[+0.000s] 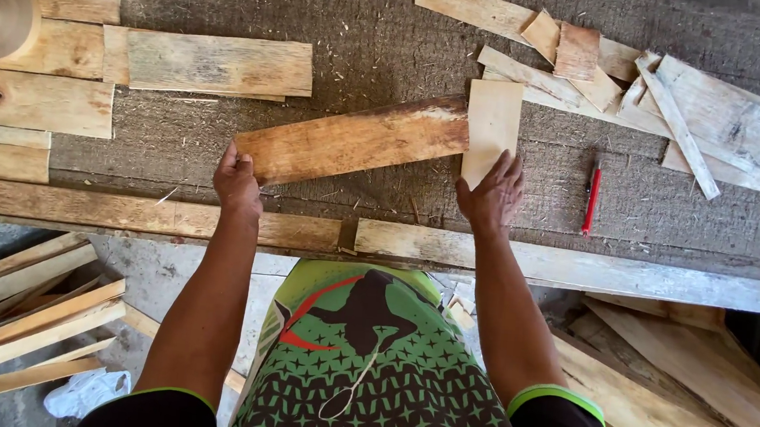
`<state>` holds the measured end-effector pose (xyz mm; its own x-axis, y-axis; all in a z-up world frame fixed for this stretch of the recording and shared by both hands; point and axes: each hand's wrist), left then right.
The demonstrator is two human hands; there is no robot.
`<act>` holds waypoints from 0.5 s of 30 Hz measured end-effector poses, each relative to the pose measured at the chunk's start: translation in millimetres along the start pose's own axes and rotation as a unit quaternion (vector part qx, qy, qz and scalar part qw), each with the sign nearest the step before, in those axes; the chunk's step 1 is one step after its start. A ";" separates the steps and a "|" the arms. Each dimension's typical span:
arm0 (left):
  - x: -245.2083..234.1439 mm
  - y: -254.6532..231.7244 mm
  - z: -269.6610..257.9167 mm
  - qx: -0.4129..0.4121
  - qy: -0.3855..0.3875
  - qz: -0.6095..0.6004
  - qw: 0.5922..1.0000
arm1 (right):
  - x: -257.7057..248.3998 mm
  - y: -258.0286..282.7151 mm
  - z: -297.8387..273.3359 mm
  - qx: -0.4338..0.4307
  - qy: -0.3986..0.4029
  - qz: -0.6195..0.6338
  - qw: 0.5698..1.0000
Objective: Cutting and arranging thin wood veneer strips using a utility knife on a workbench.
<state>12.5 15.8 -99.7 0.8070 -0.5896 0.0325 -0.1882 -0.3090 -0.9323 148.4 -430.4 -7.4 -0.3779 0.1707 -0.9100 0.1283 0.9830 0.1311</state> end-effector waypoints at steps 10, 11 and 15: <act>26.8 -23.4 -36.4 -0.045 0.008 -0.010 0.999 | -25.0 -48.4 30.0 -0.026 0.043 -0.055 0.997; 32.6 -32.1 -44.2 -0.067 0.010 -0.002 0.998 | -20.3 -47.2 29.1 -0.051 0.046 -0.048 0.996; 47.4 -24.3 -50.3 -0.072 -0.001 0.087 0.994 | -38.7 -71.0 27.1 -0.149 0.065 -0.021 0.986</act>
<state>27.2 -42.2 -57.3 0.7564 -0.6418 -0.1265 -0.4033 -0.3053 -0.8626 178.8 -508.6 7.8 -0.4948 0.1181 -0.8610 -0.1583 0.9619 0.2229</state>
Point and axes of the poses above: each hand's wrist, its own z-axis towards the middle knuckle, its own x-axis out of the palm, y = z × x, and after that the axes turned 4 degrees about z, right-handed
